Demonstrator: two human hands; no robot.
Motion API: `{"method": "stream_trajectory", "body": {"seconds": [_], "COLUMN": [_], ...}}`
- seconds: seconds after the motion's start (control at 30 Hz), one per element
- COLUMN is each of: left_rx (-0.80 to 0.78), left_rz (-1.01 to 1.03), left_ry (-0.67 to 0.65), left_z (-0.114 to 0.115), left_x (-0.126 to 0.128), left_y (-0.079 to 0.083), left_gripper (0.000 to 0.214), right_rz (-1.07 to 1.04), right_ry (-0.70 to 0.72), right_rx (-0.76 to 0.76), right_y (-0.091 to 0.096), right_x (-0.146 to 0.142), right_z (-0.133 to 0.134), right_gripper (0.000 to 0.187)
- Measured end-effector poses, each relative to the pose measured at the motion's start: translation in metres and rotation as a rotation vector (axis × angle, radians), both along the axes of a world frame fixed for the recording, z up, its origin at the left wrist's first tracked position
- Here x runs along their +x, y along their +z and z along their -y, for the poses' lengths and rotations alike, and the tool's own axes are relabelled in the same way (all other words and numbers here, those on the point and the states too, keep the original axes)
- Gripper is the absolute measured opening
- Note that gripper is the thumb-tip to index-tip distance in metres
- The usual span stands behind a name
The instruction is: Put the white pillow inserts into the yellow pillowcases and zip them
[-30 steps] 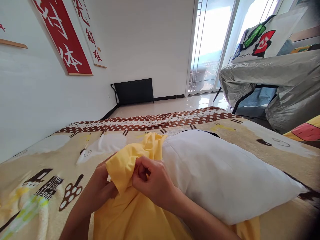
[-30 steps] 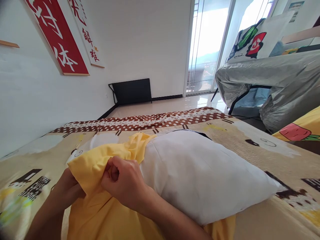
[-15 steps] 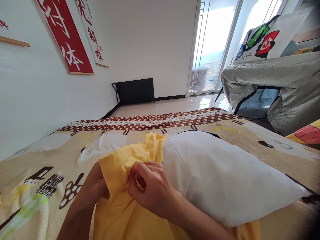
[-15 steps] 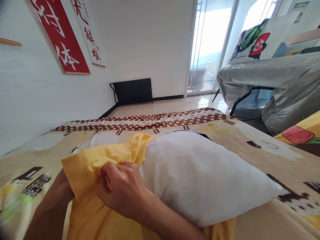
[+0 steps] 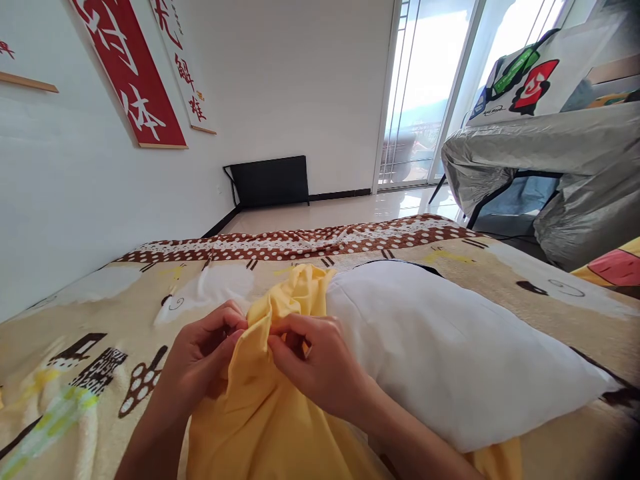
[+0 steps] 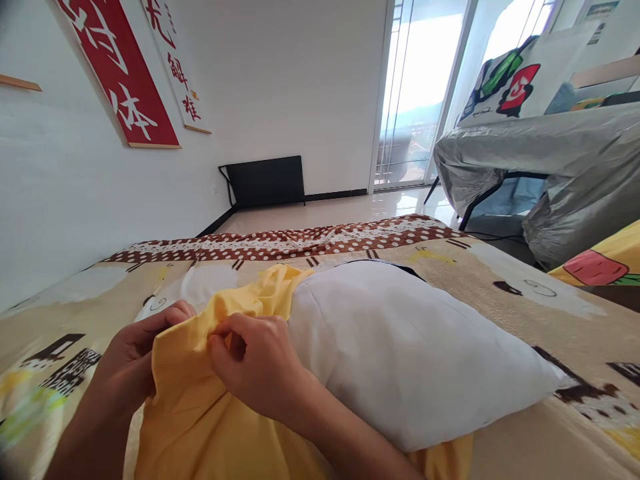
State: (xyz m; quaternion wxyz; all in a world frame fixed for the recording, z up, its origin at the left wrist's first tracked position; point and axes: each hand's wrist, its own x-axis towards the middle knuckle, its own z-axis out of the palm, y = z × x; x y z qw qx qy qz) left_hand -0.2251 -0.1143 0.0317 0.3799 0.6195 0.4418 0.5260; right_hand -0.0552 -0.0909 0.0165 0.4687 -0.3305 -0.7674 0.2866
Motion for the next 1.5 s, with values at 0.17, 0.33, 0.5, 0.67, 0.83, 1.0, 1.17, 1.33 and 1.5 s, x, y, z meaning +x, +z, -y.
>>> {"method": "stream_trajectory", "body": {"seconds": [0.17,0.33,0.5,0.67,0.83,1.0,1.17,1.33,1.5], "left_rx": [0.041,0.093,0.172,0.221,0.333,0.329,0.154,0.140,0.275], "left_rz": [-0.150,-0.280,-0.431,-0.540,-0.636,-0.535,-0.312,-0.234,-0.442], "left_ry": [-0.088,-0.172,-0.078,-0.027,-0.044,-0.151,-0.248,-0.269,-0.145], "left_z": [-0.002,-0.005,-0.001,0.003,0.003,0.003,-0.003,-0.012,-0.023], "left_x": [-0.006,-0.011,-0.006,0.002,-0.002,-0.007,-0.009,-0.016,-0.022], "left_y": [0.000,-0.001,-0.003,-0.002,0.001,0.002,0.001,-0.003,-0.008], "left_gripper": [0.019,0.021,0.022,0.019,0.010,0.013,0.021,0.021,0.014], "right_rz": [-0.070,-0.179,-0.272,-0.290,-0.303,-0.285,-0.232,-0.201,-0.254], "right_ry": [0.059,0.118,0.142,0.120,0.099,0.093,0.118,0.146,0.160], "right_rx": [-0.172,-0.321,-0.378,-0.371,-0.330,-0.287,-0.271,-0.280,-0.344], "right_y": [0.004,0.000,-0.003,-0.004,-0.003,-0.005,-0.007,-0.005,-0.004], "right_x": [0.001,-0.004,-0.007,-0.011,-0.010,-0.011,-0.011,-0.010,-0.011], "right_z": [0.002,-0.001,-0.006,-0.007,-0.006,-0.005,-0.005,-0.004,-0.005], "right_gripper": [0.013,0.009,0.003,0.002,0.002,0.003,0.005,0.004,0.002]}}
